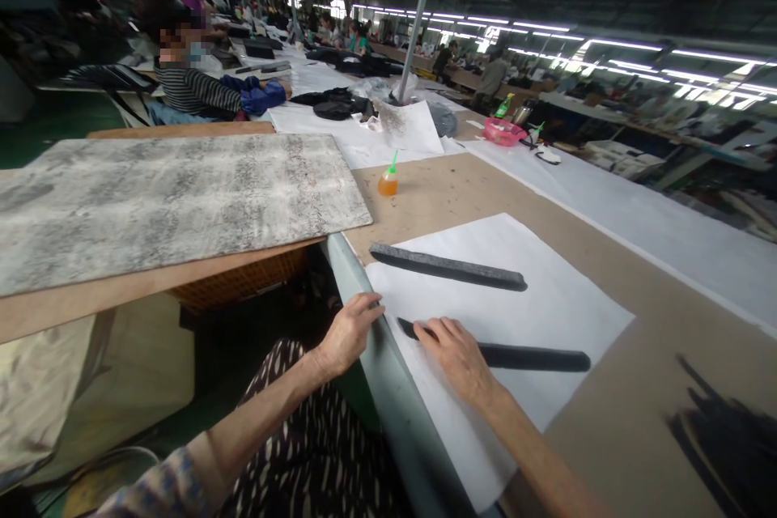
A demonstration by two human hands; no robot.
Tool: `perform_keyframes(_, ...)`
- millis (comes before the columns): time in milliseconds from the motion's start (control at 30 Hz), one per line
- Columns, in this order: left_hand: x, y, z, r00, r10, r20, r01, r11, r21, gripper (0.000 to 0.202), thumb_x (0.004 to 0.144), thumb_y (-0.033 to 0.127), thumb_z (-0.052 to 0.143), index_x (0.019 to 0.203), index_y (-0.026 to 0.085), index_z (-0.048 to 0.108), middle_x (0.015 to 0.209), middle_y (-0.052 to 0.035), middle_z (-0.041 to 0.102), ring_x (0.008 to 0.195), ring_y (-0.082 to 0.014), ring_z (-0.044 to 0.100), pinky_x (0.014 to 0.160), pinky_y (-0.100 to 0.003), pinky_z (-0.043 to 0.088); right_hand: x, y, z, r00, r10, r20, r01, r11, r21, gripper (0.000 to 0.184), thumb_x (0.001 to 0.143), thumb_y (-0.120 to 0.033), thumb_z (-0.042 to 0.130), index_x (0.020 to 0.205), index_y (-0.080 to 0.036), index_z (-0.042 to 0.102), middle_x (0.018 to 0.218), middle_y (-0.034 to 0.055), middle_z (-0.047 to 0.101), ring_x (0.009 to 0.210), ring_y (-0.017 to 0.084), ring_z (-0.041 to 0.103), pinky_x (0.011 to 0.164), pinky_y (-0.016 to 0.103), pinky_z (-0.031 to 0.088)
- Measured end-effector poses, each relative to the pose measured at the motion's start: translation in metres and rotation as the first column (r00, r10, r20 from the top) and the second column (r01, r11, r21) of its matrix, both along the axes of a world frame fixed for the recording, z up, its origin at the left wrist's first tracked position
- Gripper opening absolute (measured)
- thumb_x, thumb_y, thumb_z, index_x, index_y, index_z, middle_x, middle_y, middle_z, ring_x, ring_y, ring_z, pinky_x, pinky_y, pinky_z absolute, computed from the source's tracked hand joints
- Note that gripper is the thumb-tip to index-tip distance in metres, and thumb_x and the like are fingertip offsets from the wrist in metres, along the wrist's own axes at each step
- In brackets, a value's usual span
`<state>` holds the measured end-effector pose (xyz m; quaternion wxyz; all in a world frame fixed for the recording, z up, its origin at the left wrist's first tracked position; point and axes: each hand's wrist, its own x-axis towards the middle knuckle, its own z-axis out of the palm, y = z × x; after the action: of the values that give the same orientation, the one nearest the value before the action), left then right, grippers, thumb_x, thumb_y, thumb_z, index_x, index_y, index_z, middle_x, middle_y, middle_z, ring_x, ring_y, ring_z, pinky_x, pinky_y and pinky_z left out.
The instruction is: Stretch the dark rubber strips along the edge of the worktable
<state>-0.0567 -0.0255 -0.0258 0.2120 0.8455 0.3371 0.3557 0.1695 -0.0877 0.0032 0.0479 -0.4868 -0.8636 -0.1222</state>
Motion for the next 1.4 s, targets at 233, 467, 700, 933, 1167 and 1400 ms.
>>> perform_keyframes(233,0.0,-0.013,-0.003,0.933,0.302,0.196,-0.108,0.754,-0.648,0.038,0.084,0.045,0.046,0.068,0.013,0.06,0.056,0.001,0.049,0.055,-0.0122,0.044,0.051,-0.023,0.033,-0.034,0.011,0.002,0.992,0.123,0.004,-0.124,0.992,0.04,0.033,0.083,-0.009,0.048,0.114,-0.017,0.052,0.085,0.0041,0.053,0.08,0.018,0.047,0.073,0.032,0.04)
perform_keyframes(467,0.008,0.002,-0.034,0.878,0.368,0.307,0.061,0.55,-0.833,0.026,0.069,0.036,0.063,0.061,0.012,0.062,0.05,0.003,0.046,0.049,-0.0086,0.038,0.05,-0.023,0.028,-0.037,0.015,0.001,0.99,0.142,0.004,-0.142,0.99,0.005,0.034,0.083,-0.008,0.046,0.116,-0.016,0.051,0.087,0.0051,0.054,0.081,0.018,0.046,0.073,0.033,0.041)
perform_keyframes(700,0.007,0.002,-0.049,0.834,0.392,0.388,0.176,0.477,-0.861,0.026,0.066,0.036,0.067,0.06,0.012,0.063,0.049,0.0017,0.049,0.049,-0.0085,0.04,0.051,-0.023,0.029,-0.027,0.015,-0.005,0.973,0.205,-0.103,-0.206,0.979,0.007,0.026,0.087,-0.008,0.041,0.109,-0.011,0.055,0.088,0.0068,0.056,0.081,0.018,0.047,0.074,0.033,0.043)
perform_keyframes(933,-0.001,0.002,-0.059,0.834,0.445,0.327,0.121,0.43,-0.895,0.026,0.066,0.038,0.066,0.06,0.013,0.062,0.048,0.0025,0.047,0.047,-0.0082,0.039,0.048,-0.022,0.029,-0.009,0.012,-0.008,0.965,0.189,-0.181,-0.187,0.982,0.033,0.028,0.086,-0.005,0.037,0.106,-0.009,0.057,0.089,0.009,0.057,0.083,0.019,0.05,0.075,0.034,0.045)
perform_keyframes(1167,-0.013,0.002,-0.079,0.8,0.493,0.341,0.112,0.437,-0.893,0.026,0.061,0.036,0.069,0.058,0.012,0.063,0.049,0.0005,0.051,0.049,-0.0088,0.042,0.05,-0.022,0.032,0.013,-0.003,-0.007,0.968,0.147,-0.205,-0.139,0.989,0.055,0.031,0.086,-0.004,0.035,0.106,-0.01,0.057,0.091,0.0098,0.058,0.084,0.019,0.051,0.077,0.035,0.045)
perform_keyframes(1400,-0.016,0.005,-0.097,0.791,0.51,0.337,0.102,0.433,-0.896,0.027,0.059,0.038,0.07,0.057,0.012,0.064,0.048,0.0003,0.051,0.049,-0.0093,0.043,0.052,-0.023,0.033,0.019,-0.009,-0.006,0.976,0.203,-0.077,-0.199,0.978,0.062,0.035,0.083,0.002,0.034,0.108,-0.007,0.057,0.093,0.0115,0.057,0.087,0.021,0.052,0.079,0.037,0.045)
